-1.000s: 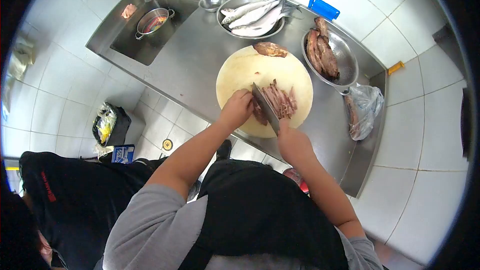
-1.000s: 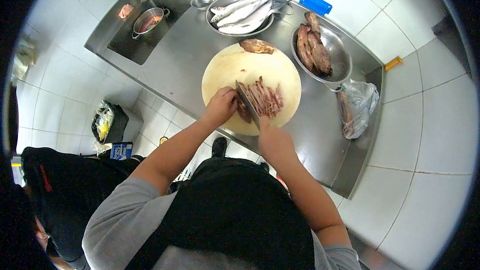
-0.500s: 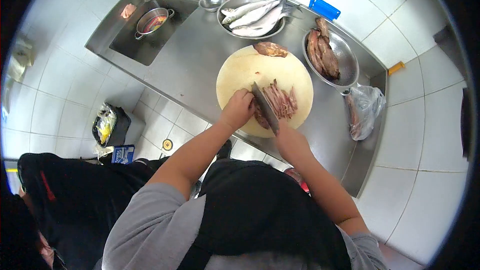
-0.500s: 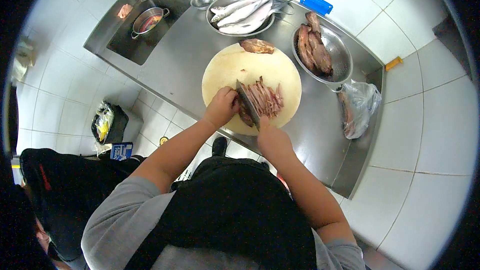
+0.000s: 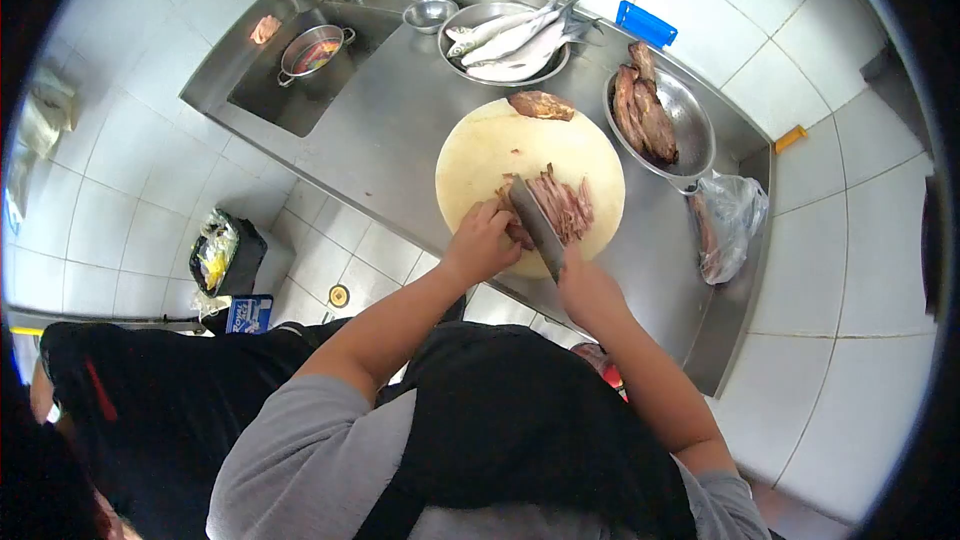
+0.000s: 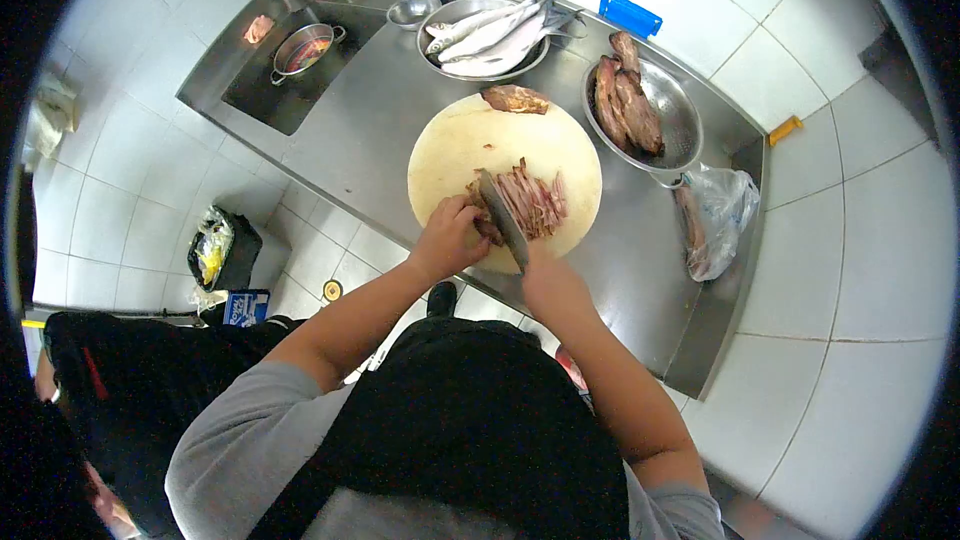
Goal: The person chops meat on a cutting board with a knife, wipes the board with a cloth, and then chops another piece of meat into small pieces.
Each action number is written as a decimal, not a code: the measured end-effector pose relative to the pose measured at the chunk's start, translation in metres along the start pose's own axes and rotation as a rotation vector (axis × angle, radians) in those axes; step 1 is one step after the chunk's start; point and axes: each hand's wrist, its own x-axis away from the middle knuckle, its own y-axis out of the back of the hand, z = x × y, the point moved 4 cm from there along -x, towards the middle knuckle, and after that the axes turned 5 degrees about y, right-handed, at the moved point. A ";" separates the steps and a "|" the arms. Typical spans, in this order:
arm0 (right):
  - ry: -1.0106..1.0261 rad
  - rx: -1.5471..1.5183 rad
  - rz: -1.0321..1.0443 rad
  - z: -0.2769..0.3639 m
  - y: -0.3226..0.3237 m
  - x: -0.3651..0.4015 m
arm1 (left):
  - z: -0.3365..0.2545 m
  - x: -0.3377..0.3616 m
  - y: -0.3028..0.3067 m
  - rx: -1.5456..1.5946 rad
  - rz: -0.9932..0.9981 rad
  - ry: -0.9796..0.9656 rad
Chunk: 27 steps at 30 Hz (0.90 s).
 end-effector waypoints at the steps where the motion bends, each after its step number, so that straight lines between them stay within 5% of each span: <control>1: -0.022 -0.001 0.015 -0.005 0.004 0.012 | 0.000 0.002 0.000 -0.013 0.001 0.014; 7: -0.026 0.077 0.043 0.001 0.025 0.023 | 0.011 -0.003 0.002 0.126 -0.041 0.146; 27: 0.070 0.049 0.026 0.030 -0.001 -0.016 | 0.027 -0.021 -0.015 -0.062 -0.095 -0.001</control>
